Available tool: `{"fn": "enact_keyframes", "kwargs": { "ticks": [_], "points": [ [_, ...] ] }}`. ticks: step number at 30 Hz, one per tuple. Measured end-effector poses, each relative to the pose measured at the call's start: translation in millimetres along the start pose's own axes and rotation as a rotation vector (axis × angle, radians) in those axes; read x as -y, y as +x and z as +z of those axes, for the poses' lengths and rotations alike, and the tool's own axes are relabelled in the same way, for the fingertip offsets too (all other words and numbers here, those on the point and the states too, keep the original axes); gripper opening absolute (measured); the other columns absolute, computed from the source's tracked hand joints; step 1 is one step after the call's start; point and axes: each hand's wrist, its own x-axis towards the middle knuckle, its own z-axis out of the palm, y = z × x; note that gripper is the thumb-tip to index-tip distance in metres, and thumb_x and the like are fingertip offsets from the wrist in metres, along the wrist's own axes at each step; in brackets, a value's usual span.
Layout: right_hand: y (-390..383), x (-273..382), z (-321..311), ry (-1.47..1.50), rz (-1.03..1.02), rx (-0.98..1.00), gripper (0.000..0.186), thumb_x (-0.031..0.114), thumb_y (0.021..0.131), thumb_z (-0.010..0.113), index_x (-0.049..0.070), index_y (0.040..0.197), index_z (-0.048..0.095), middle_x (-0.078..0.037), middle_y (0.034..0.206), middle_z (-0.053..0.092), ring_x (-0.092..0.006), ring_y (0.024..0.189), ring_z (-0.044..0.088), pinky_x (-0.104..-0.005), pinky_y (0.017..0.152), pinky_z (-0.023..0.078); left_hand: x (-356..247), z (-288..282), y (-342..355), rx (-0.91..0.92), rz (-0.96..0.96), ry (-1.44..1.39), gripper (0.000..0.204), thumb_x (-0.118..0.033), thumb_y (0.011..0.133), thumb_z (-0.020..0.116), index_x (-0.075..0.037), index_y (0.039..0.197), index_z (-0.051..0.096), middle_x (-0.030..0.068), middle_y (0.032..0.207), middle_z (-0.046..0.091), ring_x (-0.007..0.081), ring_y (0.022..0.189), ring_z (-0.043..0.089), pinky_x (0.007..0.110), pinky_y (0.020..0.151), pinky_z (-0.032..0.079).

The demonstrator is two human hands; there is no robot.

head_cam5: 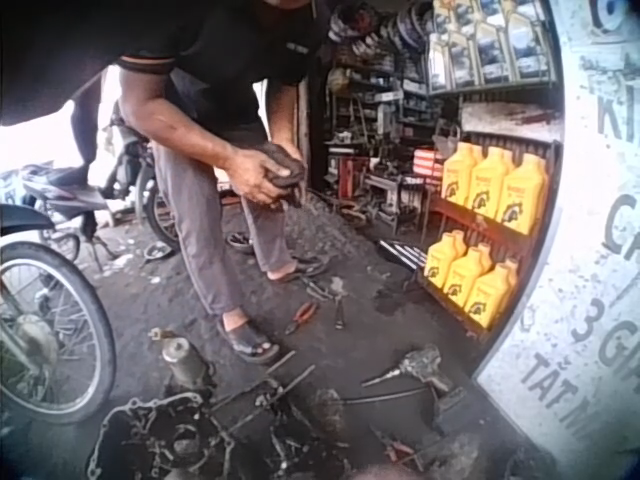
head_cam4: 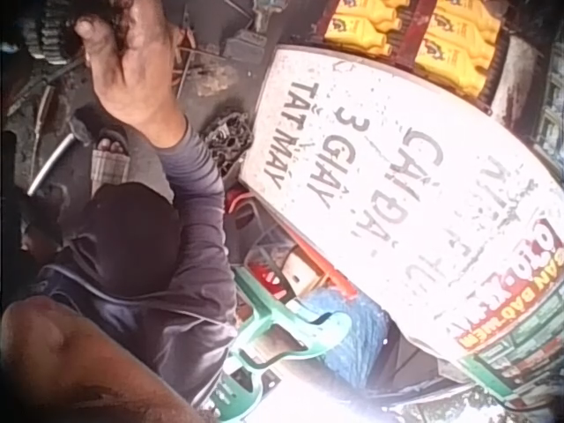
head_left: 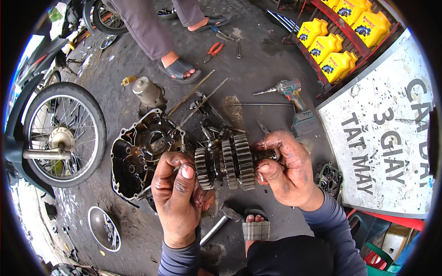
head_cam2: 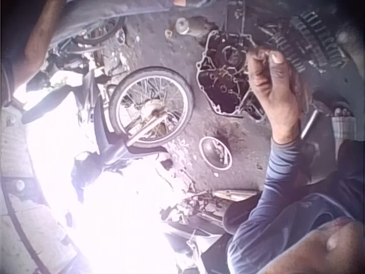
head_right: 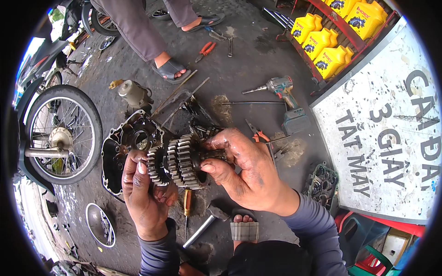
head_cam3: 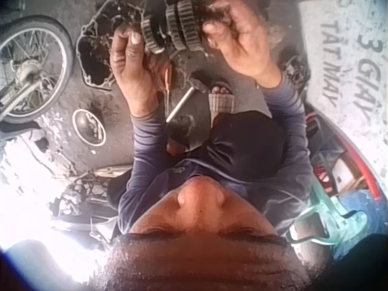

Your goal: Inspecting and assembling gears from a disassembled motorcycle engine.

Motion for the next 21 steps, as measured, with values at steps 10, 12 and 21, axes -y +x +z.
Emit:
{"fn": "enact_keyframes", "kwargs": {
  "ticks": [10, 12, 21],
  "points": [
    [-1, 12, 3, 0.051, 0.151, -0.059, 0.018, 0.016, 0.098, 0.058, -0.001, 0.099, 0.052, -0.001, 0.062, 0.052, -0.0042, 0.052, 0.047, -0.0219, 0.047, 0.035, 5, 0, 0, 0.05, 0.084, 0.098, 0.012, -0.015, 0.099, 0.051, -0.006, 0.106, 0.049, 0.0039, 0.077, 0.056, 0.005, 0.045, 0.039, 0.021, 0.038, 0.033],
    [-2, 11, 5, 0.202, 0.188, -0.08, 0.018, 0.017, 0.099, 0.056, -0.001, 0.099, 0.052, 0.001, 0.062, 0.05, -0.003, 0.053, 0.044, -0.0211, 0.048, 0.033, 6, 0, -1, 0.051, 0.103, 0.087, 0.019, -0.016, 0.097, 0.057, -0.004, 0.109, 0.048, 0.0045, 0.079, 0.056, 0.0054, 0.046, 0.04, 0.022, 0.039, 0.033],
    [-1, 11, 0, -0.072, 0.094, -0.078, 0.02, 0.02, 0.098, 0.059, 0.0, 0.097, 0.06, 0.003, 0.063, 0.053, -0.0029, 0.056, 0.045, -0.0206, 0.051, 0.034, 6, -2, -3, 0.083, 0.16, 0.066, 0.032, -0.018, 0.092, 0.065, -0.001, 0.112, 0.048, 0.0055, 0.078, 0.058, 0.0047, 0.047, 0.041, 0.021, 0.039, 0.034]
  ]
}}
